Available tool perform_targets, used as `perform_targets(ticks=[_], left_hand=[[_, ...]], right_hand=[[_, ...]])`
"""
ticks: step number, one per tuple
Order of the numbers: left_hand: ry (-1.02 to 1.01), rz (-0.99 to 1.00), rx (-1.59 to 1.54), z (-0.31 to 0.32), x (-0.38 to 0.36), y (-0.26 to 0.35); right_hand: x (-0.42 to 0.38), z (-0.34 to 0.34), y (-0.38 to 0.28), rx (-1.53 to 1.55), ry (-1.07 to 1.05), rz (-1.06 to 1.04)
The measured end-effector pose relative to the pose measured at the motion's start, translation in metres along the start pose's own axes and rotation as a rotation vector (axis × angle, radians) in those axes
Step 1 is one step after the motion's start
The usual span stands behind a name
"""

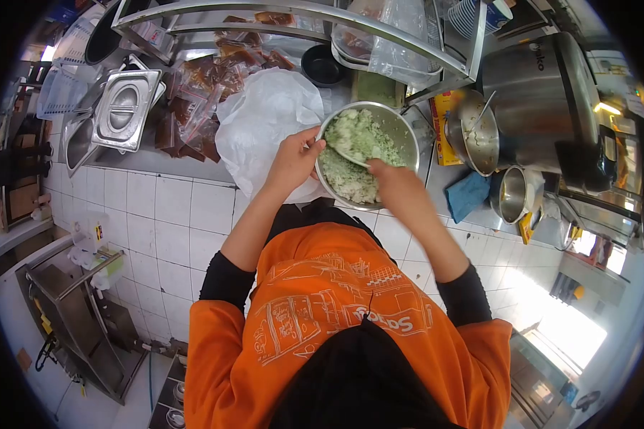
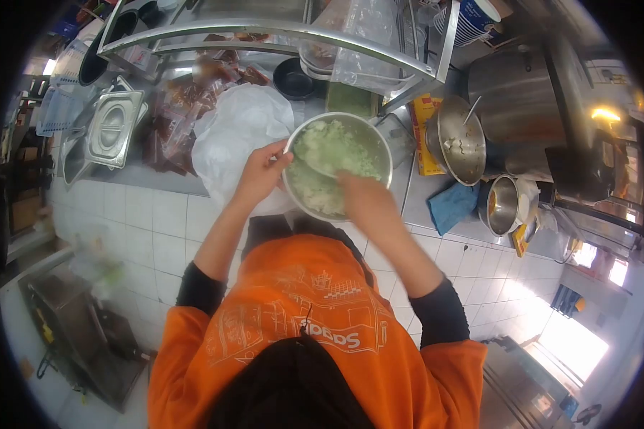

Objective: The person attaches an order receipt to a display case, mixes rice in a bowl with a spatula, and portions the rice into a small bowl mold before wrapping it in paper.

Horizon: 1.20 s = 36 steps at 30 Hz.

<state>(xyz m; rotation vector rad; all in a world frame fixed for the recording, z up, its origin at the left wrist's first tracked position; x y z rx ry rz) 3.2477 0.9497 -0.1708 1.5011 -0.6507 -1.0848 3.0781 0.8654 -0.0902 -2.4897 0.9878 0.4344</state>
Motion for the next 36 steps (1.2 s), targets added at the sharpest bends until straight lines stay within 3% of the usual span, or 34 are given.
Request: perform_targets(ticks=[3,6,9,12,15,17,19,23,26,28,30,31,34,36], left_hand=[[-0.017,-0.012,0.002,0.001,0.000,0.007],[-0.020,0.024,0.154,0.001,0.009,0.016],[0.038,0.201,0.309,0.002,0.030,0.012],[0.045,0.396,0.442,0.004,0.041,0.004],[-0.073,-0.094,0.212,0.006,0.029,0.022],[-0.068,-0.088,0.168,0.006,0.026,0.019],[-0.085,-0.066,0.113,0.007,0.026,0.017],[-0.127,-0.049,0.057,0.005,0.025,0.016],[-0.131,-0.057,0.050,0.002,0.028,0.012],[-0.133,-0.072,0.048,0.001,0.028,0.009],[-0.133,-0.083,0.053,0.003,0.028,0.012],[-0.131,-0.084,0.058,0.003,0.028,0.013],[-0.112,-0.073,0.056,0.004,0.028,0.013],[-0.088,-0.050,0.036,0.007,0.029,0.011]], right_hand=[[0.001,0.001,0.053,0.264,0.012,-0.010],[-0.013,-0.026,0.061,0.424,-0.251,0.215],[-0.034,-0.046,0.037,0.240,-0.230,-0.074],[-0.034,-0.016,-0.005,-0.100,-0.161,-0.154],[-0.019,0.008,-0.031,-0.102,-0.068,-0.029],[-0.012,0.023,-0.042,-0.051,-0.046,0.136],[-0.011,0.016,-0.036,-0.005,0.025,0.110],[-0.010,0.006,0.008,0.156,0.109,0.039],[-0.004,0.025,0.063,0.326,0.367,-0.185],[-0.008,0.013,0.073,0.714,-0.037,0.248],[-0.018,-0.006,0.067,0.955,-0.161,0.415],[-0.021,-0.010,0.065,0.973,-0.185,0.400],[-0.028,-0.030,0.064,0.713,0.091,0.181],[-0.028,-0.033,0.051,0.196,0.284,0.042]])
Point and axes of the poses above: each hand's wrist, its own x-axis towards the middle knuckle, its own z-axis out of the palm, y = z × x, the point moved 5 cm from there along x, towards the middle knuckle, and after that the axes turned 1 degree about z, right-handed, at the moved point
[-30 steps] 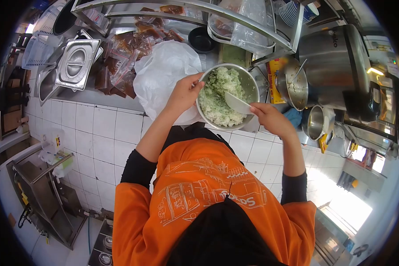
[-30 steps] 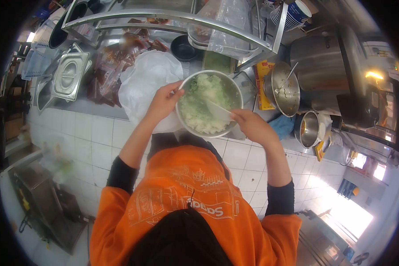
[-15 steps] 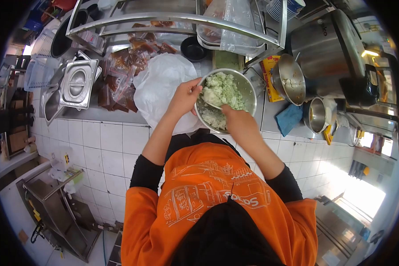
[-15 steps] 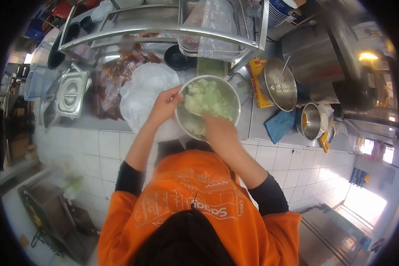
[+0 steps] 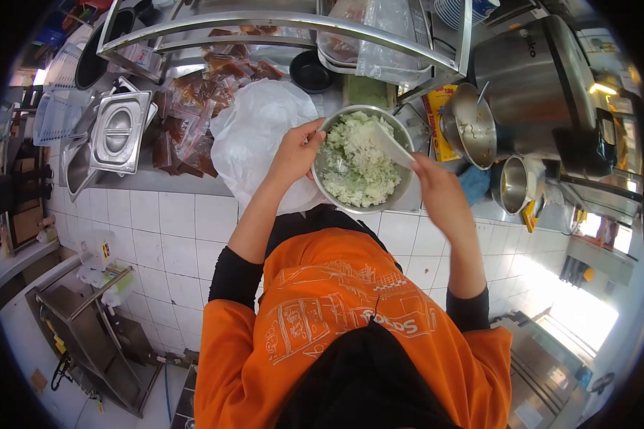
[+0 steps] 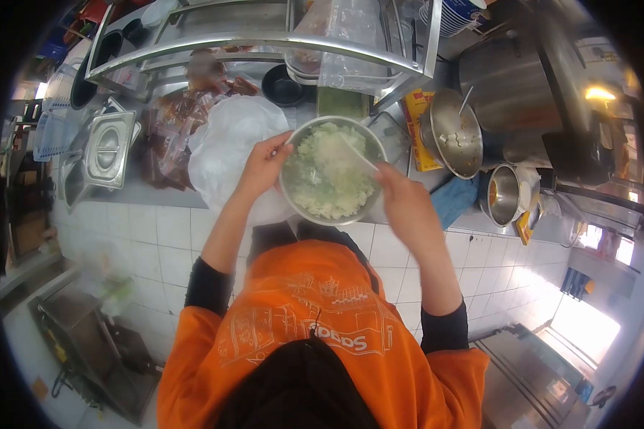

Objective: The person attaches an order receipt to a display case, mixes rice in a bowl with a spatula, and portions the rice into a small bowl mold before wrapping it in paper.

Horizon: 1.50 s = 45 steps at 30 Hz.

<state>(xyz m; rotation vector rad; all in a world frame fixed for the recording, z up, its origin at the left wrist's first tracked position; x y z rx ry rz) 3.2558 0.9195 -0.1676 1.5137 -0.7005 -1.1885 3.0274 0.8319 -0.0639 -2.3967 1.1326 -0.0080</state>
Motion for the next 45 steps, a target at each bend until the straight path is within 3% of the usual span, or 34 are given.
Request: perform_targets(ticks=[1,3,4,7,13,16,19,22,24,26,30,33,36,41,45], left_hand=[[0.009,-0.015,0.008,0.001,0.001,-0.001],[0.030,-0.043,0.024,0.001,0.002,0.000],[0.099,0.059,0.065,0.001,0.006,-0.002],[0.269,0.262,0.155,0.005,0.009,-0.020],[0.325,0.310,0.257,0.004,0.008,0.000],[0.331,0.320,0.290,0.002,0.006,0.002],[0.356,0.346,0.298,0.003,0.002,0.007],[0.368,0.403,0.296,0.003,-0.001,0.002],[0.319,0.386,0.282,0.001,0.003,-0.002],[0.311,0.412,0.284,0.001,0.005,-0.003],[0.290,0.387,0.255,0.001,0.006,-0.006],[0.288,0.323,0.232,0.001,0.001,-0.003],[0.333,0.398,0.224,0.005,0.000,0.000],[0.317,0.397,0.149,0.005,0.005,-0.010],[0.221,0.230,-0.016,0.007,0.002,-0.008]], right_hand=[[0.000,0.006,-0.011,-0.245,0.089,-0.114],[0.005,0.040,-0.023,-0.393,-0.017,-0.037],[0.008,0.056,-0.029,-0.469,-0.072,-0.003],[0.012,0.086,-0.048,-0.528,-0.099,0.103],[0.008,0.055,-0.038,-0.523,-0.190,-0.252],[-0.009,0.021,-0.048,-0.520,-0.290,-0.277],[-0.025,0.035,-0.060,-0.617,-0.297,-0.137],[-0.005,0.075,-0.057,-0.582,-0.196,-0.120],[0.010,0.074,-0.062,-0.511,-0.209,-0.241],[0.021,0.060,-0.055,-0.501,-0.199,-0.374],[0.010,0.003,-0.047,-0.586,-0.381,-0.396],[-0.019,-0.003,-0.043,-0.558,-0.398,-0.316],[-0.020,0.044,-0.040,-0.514,-0.328,-0.331],[-0.017,0.074,-0.057,-0.342,-0.219,-0.127],[-0.013,0.071,-0.034,-0.100,-0.122,-0.088]])
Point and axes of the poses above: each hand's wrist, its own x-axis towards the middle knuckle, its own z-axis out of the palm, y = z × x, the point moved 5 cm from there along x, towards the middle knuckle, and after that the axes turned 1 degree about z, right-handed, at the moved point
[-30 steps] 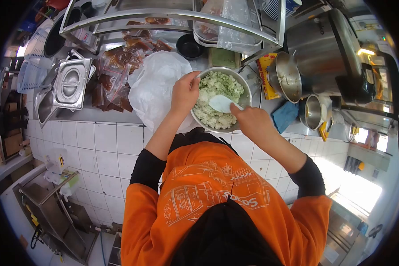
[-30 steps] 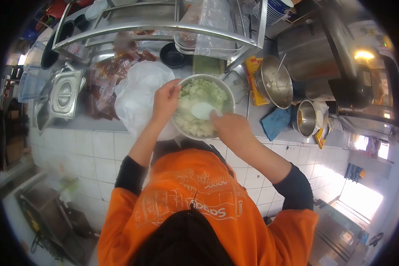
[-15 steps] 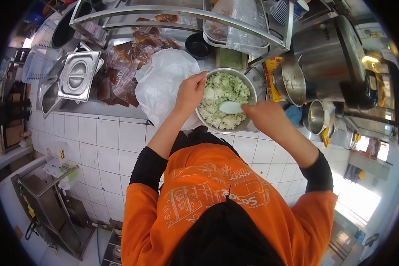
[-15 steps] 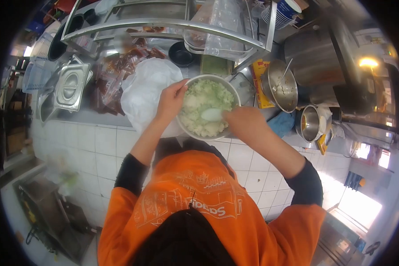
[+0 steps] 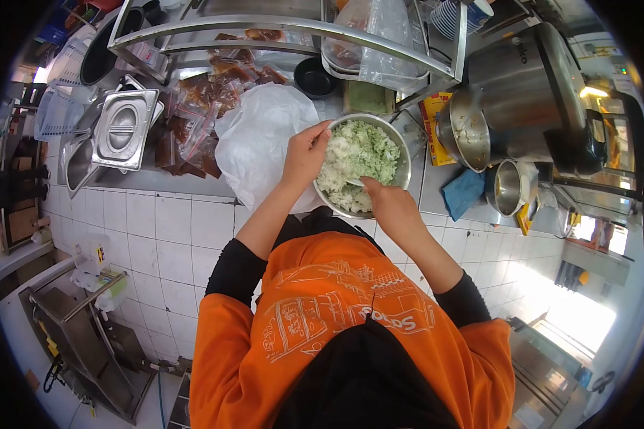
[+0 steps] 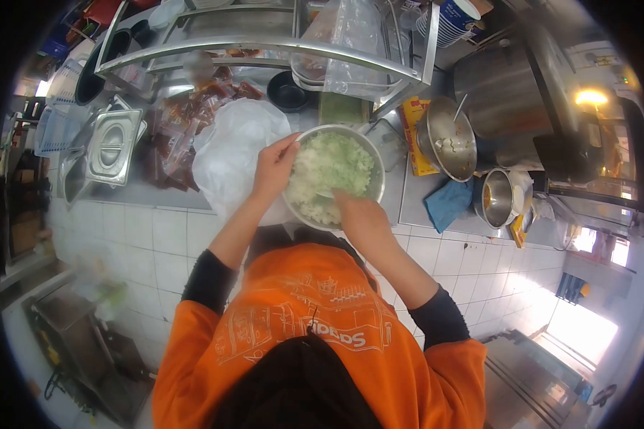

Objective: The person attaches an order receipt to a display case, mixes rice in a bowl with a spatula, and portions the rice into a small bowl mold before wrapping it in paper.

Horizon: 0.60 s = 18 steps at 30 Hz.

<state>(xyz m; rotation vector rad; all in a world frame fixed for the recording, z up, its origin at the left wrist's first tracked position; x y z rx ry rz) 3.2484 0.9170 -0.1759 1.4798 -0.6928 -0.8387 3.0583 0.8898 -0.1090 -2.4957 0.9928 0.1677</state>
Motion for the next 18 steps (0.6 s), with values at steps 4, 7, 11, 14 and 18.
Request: perform_targets(ticks=[4,7,11,14,18], left_hand=[[0.009,0.011,0.001,-0.003,0.000,0.000],[0.024,-0.004,0.010,-0.004,0.000,-0.007],[0.033,-0.009,0.000,-0.003,0.000,-0.005],[0.029,-0.033,0.015,-0.004,-0.002,0.001],[0.059,-0.016,0.035,-0.001,0.000,0.000]], right_hand=[[0.009,0.005,0.032,0.406,0.048,0.097],[0.003,-0.003,0.044,0.699,-0.206,0.424],[-0.011,-0.028,0.045,0.940,-0.229,0.627],[-0.010,-0.054,0.047,0.603,-0.088,0.455],[0.003,-0.018,0.017,-0.167,-0.077,0.208]])
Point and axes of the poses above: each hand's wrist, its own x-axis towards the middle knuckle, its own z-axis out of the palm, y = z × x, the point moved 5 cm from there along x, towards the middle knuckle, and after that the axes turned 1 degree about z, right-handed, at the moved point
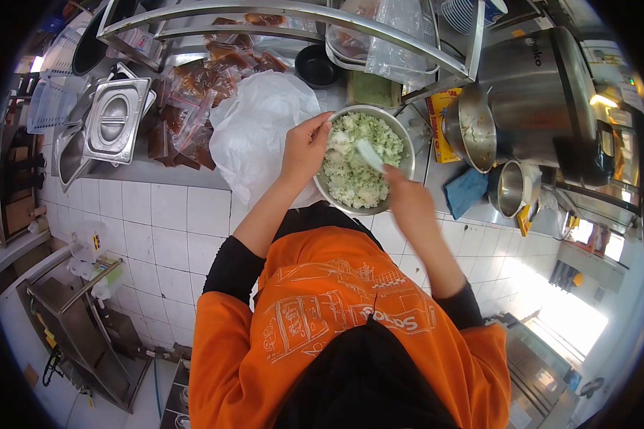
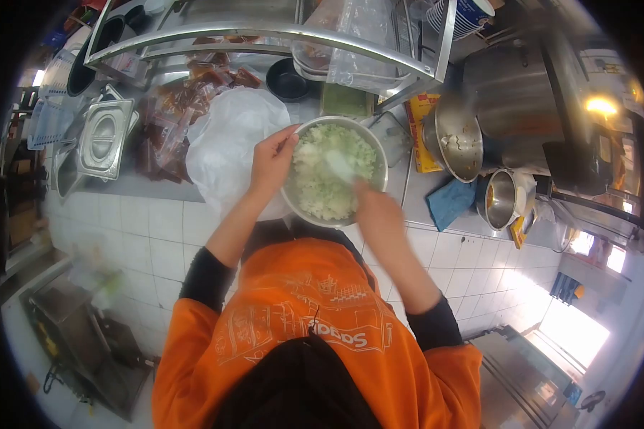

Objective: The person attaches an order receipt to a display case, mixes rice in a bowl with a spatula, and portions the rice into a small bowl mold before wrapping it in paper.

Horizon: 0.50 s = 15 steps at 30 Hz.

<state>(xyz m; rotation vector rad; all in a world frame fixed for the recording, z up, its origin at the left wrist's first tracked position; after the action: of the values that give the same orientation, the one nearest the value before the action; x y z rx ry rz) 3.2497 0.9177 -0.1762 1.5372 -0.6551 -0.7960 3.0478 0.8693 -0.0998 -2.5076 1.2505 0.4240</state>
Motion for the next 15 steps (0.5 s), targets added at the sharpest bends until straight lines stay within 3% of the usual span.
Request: perform_targets(ticks=[3,9,13,15], left_hand=[[0.044,0.026,0.058,0.000,0.003,-0.003],[0.015,0.107,0.066,0.000,0.007,0.003],[0.020,0.147,0.052,0.000,0.006,0.002],[-0.022,0.132,0.085,0.000,0.008,-0.006]], right_hand=[[0.000,0.019,-0.039,-0.155,-0.053,0.041],[-0.013,-0.010,-0.022,-0.176,-0.075,-0.263],[-0.020,-0.020,-0.036,-0.209,-0.204,-0.227],[0.001,0.011,-0.052,-0.204,-0.119,-0.180]])
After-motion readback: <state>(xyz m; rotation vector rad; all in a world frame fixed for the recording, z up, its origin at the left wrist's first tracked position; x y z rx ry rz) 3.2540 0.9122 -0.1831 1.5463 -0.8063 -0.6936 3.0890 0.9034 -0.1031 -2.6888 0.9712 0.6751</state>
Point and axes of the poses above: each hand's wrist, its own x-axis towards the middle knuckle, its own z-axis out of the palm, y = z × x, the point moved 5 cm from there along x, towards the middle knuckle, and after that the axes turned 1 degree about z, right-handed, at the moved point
